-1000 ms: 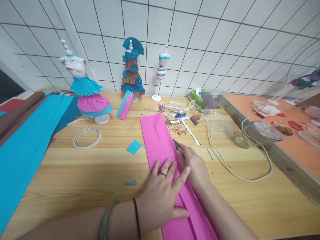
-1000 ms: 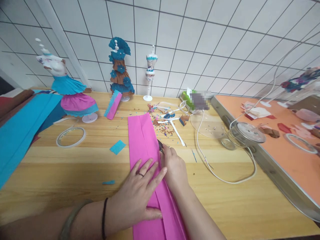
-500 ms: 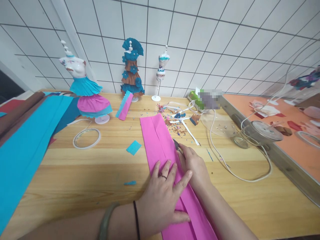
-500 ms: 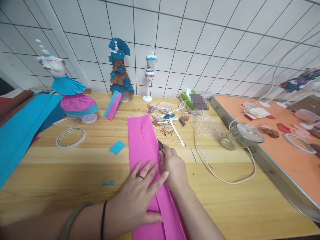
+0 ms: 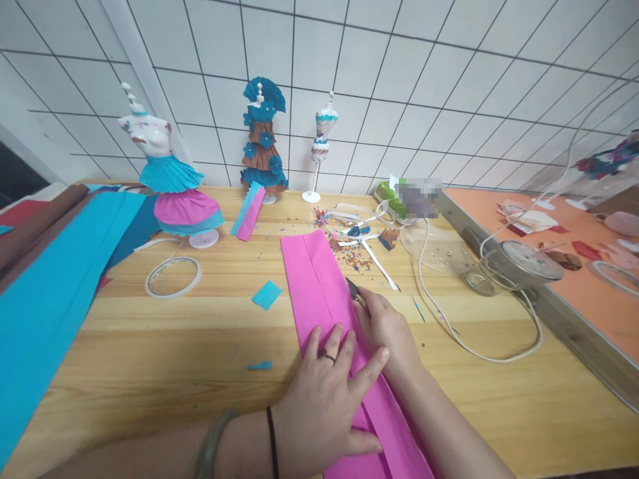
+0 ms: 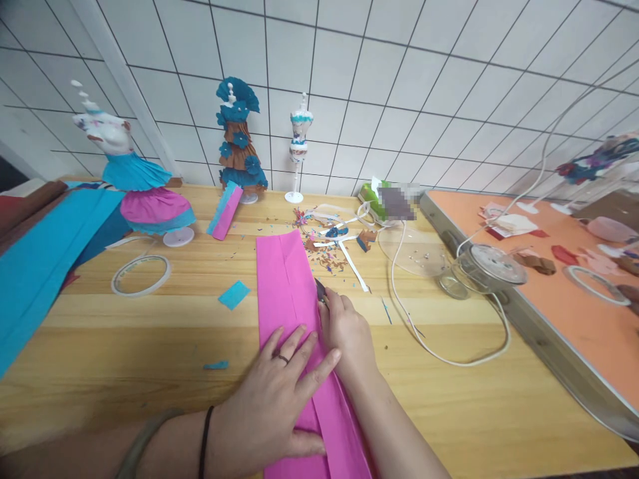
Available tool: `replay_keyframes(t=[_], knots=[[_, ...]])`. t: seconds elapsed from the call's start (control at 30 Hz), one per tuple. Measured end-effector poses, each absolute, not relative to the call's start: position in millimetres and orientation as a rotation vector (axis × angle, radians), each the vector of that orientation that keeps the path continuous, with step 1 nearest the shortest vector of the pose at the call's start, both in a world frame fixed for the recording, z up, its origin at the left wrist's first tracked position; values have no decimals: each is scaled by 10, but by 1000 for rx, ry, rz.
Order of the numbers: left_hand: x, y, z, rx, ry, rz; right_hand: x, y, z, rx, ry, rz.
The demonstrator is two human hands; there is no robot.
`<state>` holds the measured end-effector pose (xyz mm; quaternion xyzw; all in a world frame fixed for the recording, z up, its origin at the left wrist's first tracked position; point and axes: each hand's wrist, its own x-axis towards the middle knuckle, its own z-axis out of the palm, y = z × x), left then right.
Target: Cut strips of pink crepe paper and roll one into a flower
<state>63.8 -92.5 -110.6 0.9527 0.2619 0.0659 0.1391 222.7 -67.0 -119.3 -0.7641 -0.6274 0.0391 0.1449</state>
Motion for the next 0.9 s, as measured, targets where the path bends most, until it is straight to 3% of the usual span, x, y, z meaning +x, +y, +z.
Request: replay_keyframes(t=[0.9], knots=[[612,-997,-1037,2848,716,267,2257,-728,-1237,-2152,-1845,105]])
